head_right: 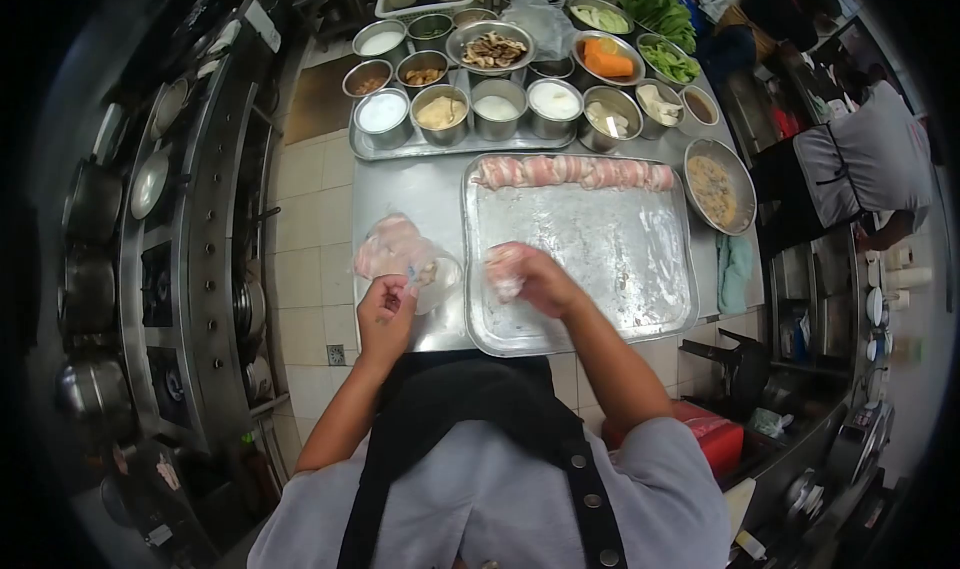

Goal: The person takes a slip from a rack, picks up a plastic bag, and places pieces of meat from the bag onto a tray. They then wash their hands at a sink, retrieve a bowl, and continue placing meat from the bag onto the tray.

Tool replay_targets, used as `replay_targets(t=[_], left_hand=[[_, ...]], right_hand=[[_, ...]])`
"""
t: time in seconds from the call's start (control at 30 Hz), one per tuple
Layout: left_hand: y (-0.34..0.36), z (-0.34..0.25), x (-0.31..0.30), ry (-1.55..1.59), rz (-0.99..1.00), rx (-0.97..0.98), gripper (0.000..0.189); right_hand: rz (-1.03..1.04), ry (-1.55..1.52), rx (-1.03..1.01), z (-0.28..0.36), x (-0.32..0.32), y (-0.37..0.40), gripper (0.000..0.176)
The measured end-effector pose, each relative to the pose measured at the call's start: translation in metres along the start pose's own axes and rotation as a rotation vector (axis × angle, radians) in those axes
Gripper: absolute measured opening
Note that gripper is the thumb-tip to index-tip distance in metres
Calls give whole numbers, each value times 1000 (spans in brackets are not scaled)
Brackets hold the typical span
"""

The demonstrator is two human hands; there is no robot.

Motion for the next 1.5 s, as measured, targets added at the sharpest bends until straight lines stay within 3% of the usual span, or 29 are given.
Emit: replay_targets(t=[0.23,0.3,0.33,0.37,0.43,0.63,0.7,0.87,1.0,1.07,1.2,1.27,1.4,1.47,1.5], left_hand=[[-14,3,2,149,-16,23,7],[-18,3,2,136,-23,39,7],[-20,3,2,114,-44,85,7],[-22,1,2,91,-64,130,8],[-25,-1,3,73,-77,126,9],[-31,-20,16,-197,18,338,8],[-31,-20,19,-191,30,340,7],[-31,-16,26,-174,45,307,7],[-28,-17,29,-169,83,238,6],[-27,-18,32,-147,80,232,5],[-24,-21,35,-162,102,273,5],[-21,-17,35,-191,123,324,6],[-14,-14,33,-171,122,335,6],[-7,-7,22,-110,69,261,14],[-2,-9,16,-114,59,265,14]], right_hand=[[-11,504,-44,-3,86,-63,44],[-146,945,-88,6,95,-70,40],[-212,1002,-250,5,97,-72,38],[-207,1006,-250,1,102,-75,38],[-407,1225,-433,10,113,-77,40],[-480,1141,-274,7,112,-81,32],[-501,1124,-242,4,110,-80,32],[-614,1091,-406,7,113,-68,27],[-600,1124,-377,-15,101,-58,27],[-515,1287,-197,-16,106,-55,28],[-476,1185,-217,-31,93,-60,23],[-295,1048,-191,-25,98,-64,22],[-127,1035,-214,-14,106,-62,20],[-110,1323,-13,-13,105,-59,12],[-100,1326,-21,-18,102,-55,12]])
Point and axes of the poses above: each hand's wrist, its own y-axis away from the middle knuckle, its own x-axis out of the palm, z = x × y, the point moved 5 cm from there along -y, towards the middle knuckle, and after that the axes turned 15 degrees about y, right-handed, at the moved point
